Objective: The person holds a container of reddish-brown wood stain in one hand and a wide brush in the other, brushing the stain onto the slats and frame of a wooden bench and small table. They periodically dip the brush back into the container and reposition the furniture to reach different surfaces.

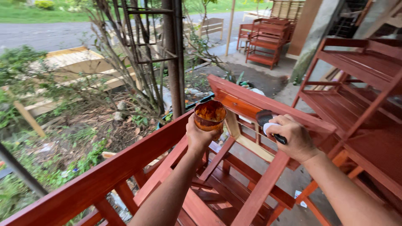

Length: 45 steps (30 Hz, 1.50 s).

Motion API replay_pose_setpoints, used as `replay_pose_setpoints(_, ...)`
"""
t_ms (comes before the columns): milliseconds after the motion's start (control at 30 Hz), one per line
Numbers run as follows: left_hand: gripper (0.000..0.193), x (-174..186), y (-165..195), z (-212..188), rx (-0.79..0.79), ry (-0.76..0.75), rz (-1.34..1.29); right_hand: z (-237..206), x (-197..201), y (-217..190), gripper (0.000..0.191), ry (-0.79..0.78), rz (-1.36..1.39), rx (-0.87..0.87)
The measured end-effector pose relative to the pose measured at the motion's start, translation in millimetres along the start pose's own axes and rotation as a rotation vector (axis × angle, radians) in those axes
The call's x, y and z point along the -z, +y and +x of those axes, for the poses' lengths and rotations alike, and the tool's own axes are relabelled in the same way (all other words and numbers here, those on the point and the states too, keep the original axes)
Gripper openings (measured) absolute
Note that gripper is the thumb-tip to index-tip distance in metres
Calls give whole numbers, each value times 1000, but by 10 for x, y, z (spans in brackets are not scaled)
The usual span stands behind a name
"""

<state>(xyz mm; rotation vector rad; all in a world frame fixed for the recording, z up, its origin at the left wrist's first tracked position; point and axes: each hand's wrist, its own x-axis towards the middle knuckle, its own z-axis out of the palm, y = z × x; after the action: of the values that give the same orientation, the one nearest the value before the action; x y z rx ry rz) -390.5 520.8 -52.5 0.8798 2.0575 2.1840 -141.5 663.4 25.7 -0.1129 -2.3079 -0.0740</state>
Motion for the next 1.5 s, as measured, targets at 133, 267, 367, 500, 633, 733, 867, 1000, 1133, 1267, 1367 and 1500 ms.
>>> replay_pose_setpoints(133,99,235,9,81,7,37,80,241,-448,130,20,18,76,46)
replay_pose_setpoints(267,100,420,-24,143,7,50,50,562,-888,294,24,43,155,83)
replay_pose_setpoints(367,97,476,-71,167,-2,70,67,775,-1189,373,25,78,205,102)
replay_pose_setpoints(500,96,568,-153,177,-15,45,34,1004,-1503,390,24,140,276,75)
replay_pose_setpoints(633,106,742,-272,182,6,121,282,1218,-1664,416,20,258,380,16)
replay_pose_setpoints(733,110,896,-356,237,-23,154,337,1227,-1773,349,17,177,267,-18)
replay_pose_setpoints(867,113,1063,-423,271,50,197,395,1125,-1868,146,20,99,223,2)
replay_pose_setpoints(1000,113,1196,-377,279,65,191,377,1012,-1881,-141,23,49,234,43)
replay_pose_setpoints(1133,110,1266,-324,245,122,177,336,911,-1938,-471,25,-5,225,45)
replay_pose_setpoints(1267,108,1339,-322,250,64,209,290,763,-1984,-826,24,-8,251,79)
replay_pose_setpoints(1367,110,1412,-355,234,79,230,299,651,-1996,-1105,24,-41,279,110)
replay_pose_setpoints(1500,113,1472,-400,213,74,253,346,518,-2052,-1407,22,-97,394,61)
